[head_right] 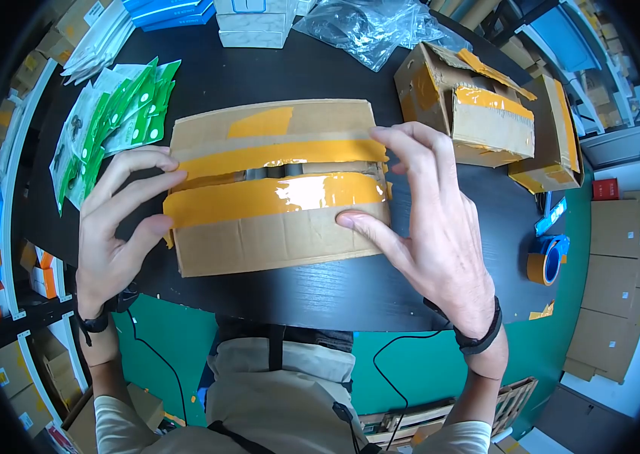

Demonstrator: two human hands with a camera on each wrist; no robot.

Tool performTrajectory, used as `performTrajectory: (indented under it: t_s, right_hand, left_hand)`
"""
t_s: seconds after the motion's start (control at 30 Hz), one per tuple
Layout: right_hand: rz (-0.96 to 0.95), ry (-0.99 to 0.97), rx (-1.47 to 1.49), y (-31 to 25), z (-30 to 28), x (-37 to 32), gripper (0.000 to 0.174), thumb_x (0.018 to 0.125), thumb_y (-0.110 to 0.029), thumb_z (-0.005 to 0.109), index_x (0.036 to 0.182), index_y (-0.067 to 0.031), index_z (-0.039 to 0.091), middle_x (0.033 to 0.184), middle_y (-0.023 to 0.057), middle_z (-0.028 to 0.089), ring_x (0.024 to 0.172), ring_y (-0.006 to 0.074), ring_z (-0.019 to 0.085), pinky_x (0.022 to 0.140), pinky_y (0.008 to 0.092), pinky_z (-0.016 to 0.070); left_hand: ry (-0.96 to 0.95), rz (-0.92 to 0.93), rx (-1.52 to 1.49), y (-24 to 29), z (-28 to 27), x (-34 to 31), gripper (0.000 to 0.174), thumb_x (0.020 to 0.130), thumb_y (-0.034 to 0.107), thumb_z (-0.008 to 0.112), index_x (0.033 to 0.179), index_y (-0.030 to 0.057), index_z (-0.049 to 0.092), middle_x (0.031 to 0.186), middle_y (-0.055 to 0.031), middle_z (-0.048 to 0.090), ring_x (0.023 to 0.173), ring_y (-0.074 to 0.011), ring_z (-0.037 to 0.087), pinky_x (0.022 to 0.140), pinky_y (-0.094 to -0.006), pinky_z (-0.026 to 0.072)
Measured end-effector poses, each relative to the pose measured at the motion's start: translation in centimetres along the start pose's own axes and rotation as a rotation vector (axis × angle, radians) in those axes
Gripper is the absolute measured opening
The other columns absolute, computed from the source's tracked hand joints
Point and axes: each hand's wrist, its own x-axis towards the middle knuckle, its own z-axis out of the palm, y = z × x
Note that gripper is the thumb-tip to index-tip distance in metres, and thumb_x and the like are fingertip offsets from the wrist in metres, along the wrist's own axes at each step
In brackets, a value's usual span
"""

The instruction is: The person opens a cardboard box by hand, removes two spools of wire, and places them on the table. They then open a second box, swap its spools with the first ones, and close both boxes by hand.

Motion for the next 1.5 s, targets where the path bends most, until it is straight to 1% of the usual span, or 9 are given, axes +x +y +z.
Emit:
performTrajectory:
  t_s: [0.13, 0.43, 0.57, 0.67, 0.83, 0.93, 1.03, 1.33, 1.5]
  right_hand:
    - [-0.075, -0.113, -0.201, 0.4, -0.3, 0.0, 0.058, 0.091, -0.045, 0.081, 0.136, -0.0119, 0.065, 0.144, 0.0153, 0.050, 0.103, 0.0297, 0.071, 0.079, 0.0421, 0.0633]
    - [-0.104, -0.128, -0.216, 1.3, 0.1, -0.3, 0.051, 0.094, -0.045, 0.078, 0.132, -0.0120, 0.071, 0.142, 0.0144, 0.052, 0.105, 0.0289, 0.071, 0.081, 0.0423, 0.0631]
    - [-0.033, -0.176, -0.136, 1.3, -0.1, -0.2, 0.045, 0.097, -0.034, 0.078, 0.134, -0.0081, 0.070, 0.145, 0.0152, 0.055, 0.108, 0.0334, 0.071, 0.092, 0.0456, 0.0589]
    - [-0.098, -0.153, -0.156, 1.7, 0.0, 0.0, 0.045, 0.097, -0.041, 0.077, 0.132, -0.0124, 0.071, 0.138, 0.0144, 0.054, 0.101, 0.0294, 0.072, 0.079, 0.0425, 0.0625]
    - [-0.033, -0.169, -0.107, 1.3, -0.2, 0.2, 0.045, 0.097, -0.040, 0.077, 0.132, -0.0125, 0.069, 0.138, 0.0147, 0.054, 0.097, 0.0311, 0.073, 0.078, 0.0427, 0.0621]
    - [0.029, -0.182, -0.045, 0.9, -0.3, 0.2, 0.044, 0.095, -0.028, 0.080, 0.133, -0.0094, 0.068, 0.142, 0.0159, 0.058, 0.107, 0.0323, 0.071, 0.093, 0.0425, 0.0573]
    - [0.031, -0.217, -0.053, 0.9, -0.5, 0.4, 0.044, 0.095, -0.028, 0.080, 0.133, -0.0084, 0.068, 0.138, 0.0176, 0.062, 0.107, 0.0337, 0.071, 0.093, 0.0424, 0.0573]
    - [-0.021, -0.235, -0.024, 1.3, -0.5, 0.5, 0.045, 0.096, -0.026, 0.079, 0.134, -0.0049, 0.067, 0.127, 0.0219, 0.071, 0.109, 0.0372, 0.071, 0.094, 0.0429, 0.0575]
    - [-0.097, -0.147, -0.067, 2.1, 0.2, 0.2, 0.045, 0.098, -0.039, 0.075, 0.133, -0.0120, 0.068, 0.123, 0.0156, 0.071, 0.100, 0.0393, 0.075, 0.080, 0.0454, 0.0625]
  left_hand:
    - [0.025, 0.045, 0.059, 0.0, 0.4, -0.1, 0.038, 0.079, 0.007, 0.086, 0.115, -0.0005, 0.077, 0.125, -0.0142, 0.066, 0.118, -0.0341, 0.065, 0.099, -0.0424, 0.0532]
    - [-0.035, -0.008, 0.088, 0.3, 0.7, -0.6, 0.038, 0.081, 0.011, 0.079, 0.117, -0.0016, 0.077, 0.130, -0.0156, 0.067, 0.129, -0.0380, 0.062, 0.108, -0.0480, 0.0500]
    - [-0.019, 0.005, 0.105, 0.1, 0.9, -0.4, 0.039, 0.079, 0.009, 0.083, 0.116, -0.0008, 0.077, 0.129, -0.0147, 0.066, 0.127, -0.0371, 0.062, 0.105, -0.0469, 0.0512]
    - [0.010, 0.041, 0.130, -0.1, 1.2, -0.3, 0.041, 0.076, 0.006, 0.088, 0.115, 0.0003, 0.076, 0.126, -0.0133, 0.065, 0.123, -0.0350, 0.063, 0.100, -0.0445, 0.0532]
    - [0.030, -0.025, 0.100, -0.1, 1.5, -0.2, 0.052, 0.078, 0.009, 0.088, 0.127, 0.0043, 0.073, 0.133, -0.0151, 0.064, 0.127, -0.0371, 0.061, 0.105, -0.0463, 0.0517]
    - [0.053, -0.096, 0.092, -0.2, 1.8, -0.3, 0.059, 0.080, 0.014, 0.088, 0.137, 0.0072, 0.070, 0.139, -0.0168, 0.062, 0.130, -0.0388, 0.060, 0.109, -0.0481, 0.0500]
    - [-0.010, -0.190, 0.087, -0.7, 1.8, -0.7, 0.068, 0.084, 0.023, 0.087, 0.146, 0.0112, 0.064, 0.149, -0.0196, 0.058, 0.134, -0.0411, 0.059, 0.113, -0.0503, 0.0471]
    - [-0.099, -0.178, 0.116, -0.7, 1.1, -0.7, 0.068, 0.086, 0.019, 0.079, 0.149, 0.0063, 0.060, 0.150, -0.0204, 0.060, 0.136, -0.0400, 0.058, 0.116, -0.0483, 0.0434]
    - [-0.087, -0.173, 0.102, -0.6, 1.2, -0.6, 0.069, 0.085, 0.019, 0.081, 0.149, 0.0063, 0.059, 0.146, -0.0210, 0.062, 0.132, -0.0404, 0.059, 0.113, -0.0475, 0.0455]
